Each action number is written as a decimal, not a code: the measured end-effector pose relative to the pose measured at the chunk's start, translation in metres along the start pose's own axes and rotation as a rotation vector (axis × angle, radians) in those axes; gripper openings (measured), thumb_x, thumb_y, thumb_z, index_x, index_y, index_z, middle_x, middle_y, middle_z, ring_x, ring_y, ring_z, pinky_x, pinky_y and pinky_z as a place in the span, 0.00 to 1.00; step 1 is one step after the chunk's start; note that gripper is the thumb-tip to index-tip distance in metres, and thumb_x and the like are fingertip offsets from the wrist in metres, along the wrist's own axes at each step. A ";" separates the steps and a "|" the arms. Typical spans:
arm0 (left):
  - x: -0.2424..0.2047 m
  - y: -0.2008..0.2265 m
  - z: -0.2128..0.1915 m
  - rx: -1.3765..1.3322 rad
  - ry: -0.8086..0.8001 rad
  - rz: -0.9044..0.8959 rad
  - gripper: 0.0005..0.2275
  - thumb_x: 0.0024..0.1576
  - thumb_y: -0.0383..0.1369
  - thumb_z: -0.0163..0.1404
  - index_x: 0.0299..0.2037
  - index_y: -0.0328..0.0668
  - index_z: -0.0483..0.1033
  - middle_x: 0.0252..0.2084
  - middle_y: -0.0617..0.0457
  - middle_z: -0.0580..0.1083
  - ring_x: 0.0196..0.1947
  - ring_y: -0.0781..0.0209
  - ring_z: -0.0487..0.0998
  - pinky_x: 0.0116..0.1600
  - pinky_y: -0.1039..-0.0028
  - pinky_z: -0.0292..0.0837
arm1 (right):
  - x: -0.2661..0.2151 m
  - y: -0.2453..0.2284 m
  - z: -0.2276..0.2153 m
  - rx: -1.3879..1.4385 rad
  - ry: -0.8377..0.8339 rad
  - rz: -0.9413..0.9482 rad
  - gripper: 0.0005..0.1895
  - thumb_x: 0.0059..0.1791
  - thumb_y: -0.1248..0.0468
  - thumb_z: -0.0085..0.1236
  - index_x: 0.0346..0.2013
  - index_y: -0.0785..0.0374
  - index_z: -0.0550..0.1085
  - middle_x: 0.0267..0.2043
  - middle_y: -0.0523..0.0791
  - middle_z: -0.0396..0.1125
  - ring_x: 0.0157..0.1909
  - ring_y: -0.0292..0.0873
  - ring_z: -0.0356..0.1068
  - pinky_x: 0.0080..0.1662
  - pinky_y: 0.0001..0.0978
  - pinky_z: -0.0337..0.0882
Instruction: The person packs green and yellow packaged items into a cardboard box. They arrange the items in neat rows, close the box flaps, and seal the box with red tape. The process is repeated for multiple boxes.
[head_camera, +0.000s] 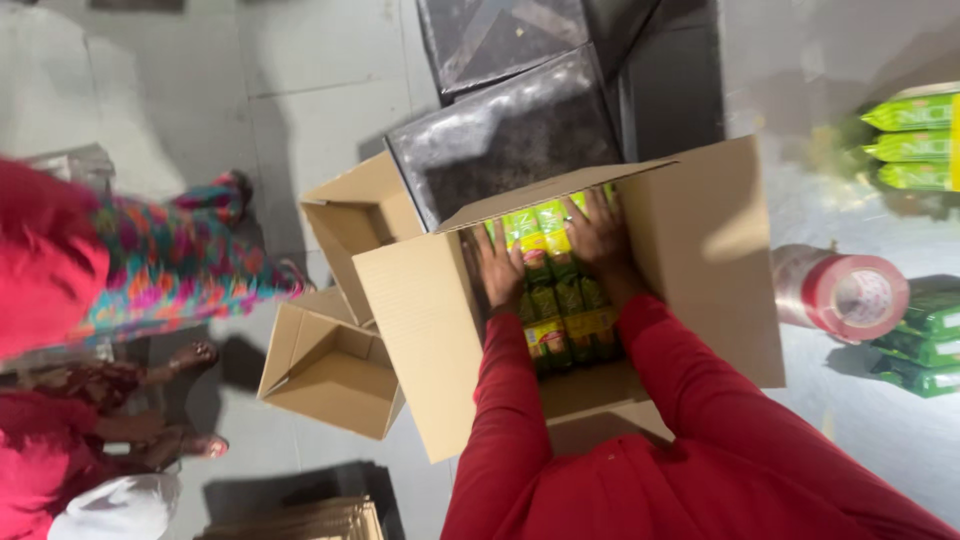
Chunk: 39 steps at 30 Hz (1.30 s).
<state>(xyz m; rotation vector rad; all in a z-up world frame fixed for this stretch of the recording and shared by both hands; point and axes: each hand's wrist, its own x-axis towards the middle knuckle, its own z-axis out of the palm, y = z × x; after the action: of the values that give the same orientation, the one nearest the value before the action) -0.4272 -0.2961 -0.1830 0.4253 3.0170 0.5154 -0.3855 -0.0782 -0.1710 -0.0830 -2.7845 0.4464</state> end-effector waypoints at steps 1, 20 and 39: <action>0.007 0.001 0.000 0.004 0.026 0.005 0.30 0.64 0.47 0.42 0.76 0.46 0.54 0.77 0.36 0.49 0.78 0.37 0.47 0.78 0.50 0.36 | 0.007 -0.006 -0.009 0.018 -0.027 0.001 0.29 0.51 0.55 0.59 0.66 0.59 0.71 0.66 0.60 0.60 0.71 0.63 0.56 0.71 0.63 0.53; -0.058 0.316 -0.110 -0.452 0.021 0.654 0.28 0.51 0.36 0.58 0.62 0.32 0.68 0.68 0.33 0.64 0.72 0.35 0.58 0.77 0.52 0.51 | -0.359 0.191 -0.295 -0.188 -0.075 0.903 0.39 0.52 0.41 0.52 0.76 0.41 0.57 0.81 0.55 0.41 0.80 0.63 0.38 0.66 0.73 0.51; 0.111 0.613 0.056 0.689 0.184 1.482 0.19 0.62 0.31 0.49 0.64 0.52 0.75 0.61 0.64 0.72 0.64 0.60 0.68 0.71 0.38 0.38 | -0.475 0.025 -0.304 -0.212 0.007 1.380 0.55 0.32 0.40 0.72 0.69 0.22 0.52 0.80 0.55 0.37 0.79 0.72 0.31 0.59 0.86 0.49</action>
<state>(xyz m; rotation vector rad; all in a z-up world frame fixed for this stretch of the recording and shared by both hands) -0.3694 0.3088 -0.0327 2.6799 2.2932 -0.5784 0.1622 -0.0148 -0.0481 -2.0348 -2.2995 0.3890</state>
